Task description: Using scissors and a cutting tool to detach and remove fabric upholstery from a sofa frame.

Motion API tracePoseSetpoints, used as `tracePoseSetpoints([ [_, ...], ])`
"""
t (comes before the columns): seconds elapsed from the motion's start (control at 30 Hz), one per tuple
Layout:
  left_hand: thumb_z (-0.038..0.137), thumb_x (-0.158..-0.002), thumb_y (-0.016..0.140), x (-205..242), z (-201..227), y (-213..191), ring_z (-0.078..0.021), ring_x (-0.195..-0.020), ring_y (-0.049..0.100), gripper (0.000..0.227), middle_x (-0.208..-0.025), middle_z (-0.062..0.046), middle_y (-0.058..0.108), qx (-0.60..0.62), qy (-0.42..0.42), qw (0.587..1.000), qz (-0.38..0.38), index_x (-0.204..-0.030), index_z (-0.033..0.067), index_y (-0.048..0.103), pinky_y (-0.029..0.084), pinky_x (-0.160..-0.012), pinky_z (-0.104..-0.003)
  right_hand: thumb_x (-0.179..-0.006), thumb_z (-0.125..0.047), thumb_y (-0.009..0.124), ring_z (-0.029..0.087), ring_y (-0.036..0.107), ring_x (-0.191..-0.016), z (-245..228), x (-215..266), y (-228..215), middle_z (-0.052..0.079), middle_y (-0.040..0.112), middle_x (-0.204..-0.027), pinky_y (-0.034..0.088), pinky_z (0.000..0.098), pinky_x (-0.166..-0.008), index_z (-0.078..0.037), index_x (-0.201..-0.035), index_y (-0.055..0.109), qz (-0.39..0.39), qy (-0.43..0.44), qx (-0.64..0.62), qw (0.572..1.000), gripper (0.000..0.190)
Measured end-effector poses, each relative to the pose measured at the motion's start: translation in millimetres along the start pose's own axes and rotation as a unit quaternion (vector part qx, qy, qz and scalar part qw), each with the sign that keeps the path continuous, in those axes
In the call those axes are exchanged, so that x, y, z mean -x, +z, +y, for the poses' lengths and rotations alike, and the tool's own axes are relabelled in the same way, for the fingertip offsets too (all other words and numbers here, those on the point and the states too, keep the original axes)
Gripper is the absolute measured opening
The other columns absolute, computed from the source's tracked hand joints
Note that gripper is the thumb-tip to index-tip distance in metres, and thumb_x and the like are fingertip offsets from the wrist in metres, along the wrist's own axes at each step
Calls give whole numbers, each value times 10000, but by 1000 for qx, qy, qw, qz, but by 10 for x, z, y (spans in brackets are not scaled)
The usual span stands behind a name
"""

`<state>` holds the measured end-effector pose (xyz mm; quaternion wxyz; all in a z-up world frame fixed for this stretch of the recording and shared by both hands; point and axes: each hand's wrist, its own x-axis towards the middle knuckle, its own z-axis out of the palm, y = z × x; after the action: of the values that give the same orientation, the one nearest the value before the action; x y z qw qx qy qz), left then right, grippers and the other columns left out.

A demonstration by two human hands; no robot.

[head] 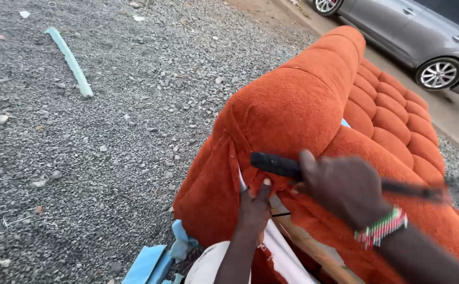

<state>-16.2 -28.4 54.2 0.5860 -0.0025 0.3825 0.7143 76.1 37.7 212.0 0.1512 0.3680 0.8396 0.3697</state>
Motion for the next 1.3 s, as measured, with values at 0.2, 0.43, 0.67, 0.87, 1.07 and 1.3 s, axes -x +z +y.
tracePoseSetpoints([
  [0.2,418,-1039,718,-159,-126,-170,-95,-541,290,285,-630,46,312,-28,-2,999,-46,-1029,206,528,263,-518,-348,-779,-1106,466,413,747,-720,395,-589,132,79,749,-750,564,561,-578,-242,-1087,487,-30,-175,19,984,918],
  [0.43,406,-1026,778,-233,-104,-367,-106,-582,412,387,-732,48,520,84,-89,991,-57,-846,229,485,306,-542,-309,-682,-1115,560,425,730,-641,435,-698,265,91,722,-680,535,571,-531,-281,-1004,564,59,-180,-55,980,894],
  [0.67,613,-1081,586,-526,-219,-388,-221,-761,685,527,-760,6,653,397,-22,891,-219,-1043,119,766,548,-681,-382,-872,-826,670,477,769,-916,398,130,-205,203,789,-964,572,596,-749,-199,-1122,565,-81,68,-209,972,683],
  [0.87,450,-1063,721,48,178,-179,-150,-538,459,493,-618,-64,567,-37,65,996,39,-746,151,491,440,-597,-342,-782,-697,737,428,796,-1036,633,560,24,200,855,-1018,592,502,-825,-253,-1289,692,-81,191,-344,916,675],
  [1.07,-16,-1004,651,-595,-298,-299,-331,-767,672,25,-872,-213,650,280,-117,953,20,-1023,-1,658,660,-734,-455,-767,-837,678,399,770,-987,525,554,339,113,827,-872,566,497,-827,-197,-1086,687,-91,250,-299,916,715],
  [1.3,-54,-747,558,-711,-142,-164,-182,-874,473,322,-1025,14,590,376,-179,907,-57,-890,233,540,393,-666,-334,-754,-853,678,350,789,-897,493,558,297,84,805,-793,580,485,-779,-191,-1053,683,-81,259,-289,918,727],
])
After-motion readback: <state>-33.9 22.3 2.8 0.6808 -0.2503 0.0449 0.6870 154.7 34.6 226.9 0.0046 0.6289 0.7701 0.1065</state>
